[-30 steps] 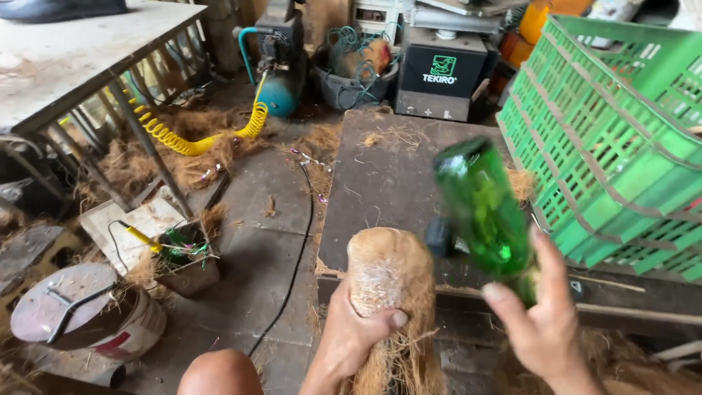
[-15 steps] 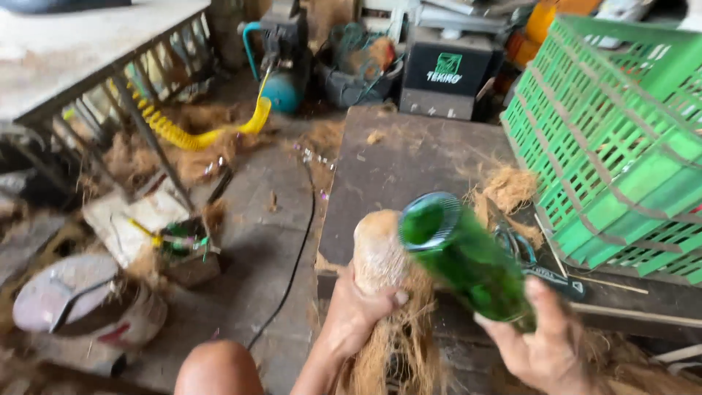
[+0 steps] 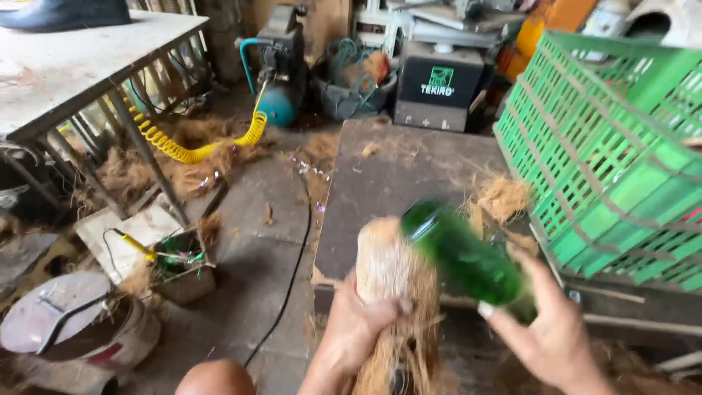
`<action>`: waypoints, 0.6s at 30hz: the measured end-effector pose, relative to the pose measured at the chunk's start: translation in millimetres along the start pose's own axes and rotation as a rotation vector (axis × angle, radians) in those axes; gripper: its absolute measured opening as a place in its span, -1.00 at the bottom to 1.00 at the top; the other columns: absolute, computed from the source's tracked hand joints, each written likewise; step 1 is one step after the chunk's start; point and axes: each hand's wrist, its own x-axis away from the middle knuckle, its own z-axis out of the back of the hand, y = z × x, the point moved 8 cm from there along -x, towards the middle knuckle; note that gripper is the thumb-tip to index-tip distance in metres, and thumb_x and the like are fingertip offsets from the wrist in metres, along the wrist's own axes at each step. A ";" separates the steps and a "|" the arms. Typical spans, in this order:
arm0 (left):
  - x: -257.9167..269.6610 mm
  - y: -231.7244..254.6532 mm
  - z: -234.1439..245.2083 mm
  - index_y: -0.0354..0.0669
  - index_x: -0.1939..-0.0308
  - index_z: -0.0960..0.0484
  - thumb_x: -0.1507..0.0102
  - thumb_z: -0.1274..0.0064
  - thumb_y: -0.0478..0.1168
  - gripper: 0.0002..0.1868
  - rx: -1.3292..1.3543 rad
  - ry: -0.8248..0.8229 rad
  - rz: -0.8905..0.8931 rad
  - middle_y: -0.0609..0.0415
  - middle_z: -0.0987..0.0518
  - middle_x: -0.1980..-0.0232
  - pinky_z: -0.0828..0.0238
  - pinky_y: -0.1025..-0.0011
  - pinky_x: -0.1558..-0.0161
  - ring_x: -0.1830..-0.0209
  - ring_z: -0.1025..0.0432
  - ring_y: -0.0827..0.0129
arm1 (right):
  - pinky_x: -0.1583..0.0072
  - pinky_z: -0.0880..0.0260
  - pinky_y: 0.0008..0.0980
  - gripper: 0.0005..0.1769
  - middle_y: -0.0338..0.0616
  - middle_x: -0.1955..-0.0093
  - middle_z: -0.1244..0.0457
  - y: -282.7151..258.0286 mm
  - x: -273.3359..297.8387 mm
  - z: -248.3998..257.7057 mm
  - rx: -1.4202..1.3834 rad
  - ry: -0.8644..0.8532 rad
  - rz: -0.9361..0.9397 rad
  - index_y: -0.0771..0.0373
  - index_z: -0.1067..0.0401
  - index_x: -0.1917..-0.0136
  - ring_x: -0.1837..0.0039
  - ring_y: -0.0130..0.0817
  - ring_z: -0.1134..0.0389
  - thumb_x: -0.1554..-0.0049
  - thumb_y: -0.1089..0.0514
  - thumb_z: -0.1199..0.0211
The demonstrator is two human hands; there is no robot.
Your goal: The person is manufacturing a shoe-shaped object from coconut fiber (coir) by spraying adhesive, drying it with a hairdryer, and pounding it into shape using a glass bottle.
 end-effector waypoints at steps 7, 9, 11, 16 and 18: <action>35.7 116.8 -31.9 -0.43 -0.05 -0.54 0.09 -0.15 -0.39 -0.42 0.131 -0.078 -0.235 -0.11 -0.63 0.21 -0.48 0.41 0.19 0.32 -0.47 0.29 | -0.39 -0.27 0.09 -0.50 0.03 -0.27 -0.25 -10.8 -22.2 -20.1 -1.306 -0.125 -0.097 0.34 -0.29 -0.30 -0.27 -0.15 -0.29 -0.07 0.38 -0.15; 32.5 111.1 -35.1 -0.46 -0.10 -0.46 0.09 -0.17 -0.34 -0.35 0.142 -0.103 -0.191 -0.14 -0.59 0.20 -0.47 0.41 0.19 0.31 -0.47 0.28 | -0.26 -0.16 0.06 -0.74 -0.13 -0.01 -0.20 9.8 -0.3 -34.2 -1.183 -0.069 -0.225 0.20 -0.33 -0.04 -0.08 -0.21 -0.23 -0.06 0.22 -0.20; 32.7 103.7 -35.8 -0.50 -0.15 -0.38 0.09 -0.19 -0.30 -0.27 0.159 -0.113 -0.141 -0.16 -0.55 0.20 -0.47 0.40 0.19 0.29 -0.46 0.27 | -0.13 -0.05 0.03 -0.88 -0.27 0.26 -0.16 26.3 25.0 -54.3 -1.062 -0.033 -0.361 0.06 -0.37 0.21 0.10 -0.26 -0.17 -0.04 0.05 -0.25; 37.4 55.2 -34.0 -0.31 -0.30 -0.18 -0.01 -0.17 -0.23 -0.18 -0.303 -0.038 0.259 -0.22 -0.56 -0.07 -0.66 0.17 -0.05 -0.03 -0.59 0.05 | 0.46 0.08 -0.49 -0.80 -0.18 0.22 -0.20 78.2 101.8 -118.3 -1.207 0.173 -0.742 0.26 -0.37 0.01 0.42 -0.51 -0.04 -0.06 0.35 -0.16; 37.3 30.6 -34.1 -0.26 -0.29 -0.21 -0.02 -0.21 -0.13 -0.18 -0.410 -0.052 0.222 -0.16 -0.54 -0.12 -0.64 0.21 -0.06 -0.07 -0.57 0.11 | 0.30 -0.25 -0.43 -0.65 -0.14 0.06 -0.28 98.4 130.0 -128.7 -0.687 0.101 -0.563 0.24 -0.43 -0.07 0.23 -0.40 -0.25 0.01 0.40 -0.19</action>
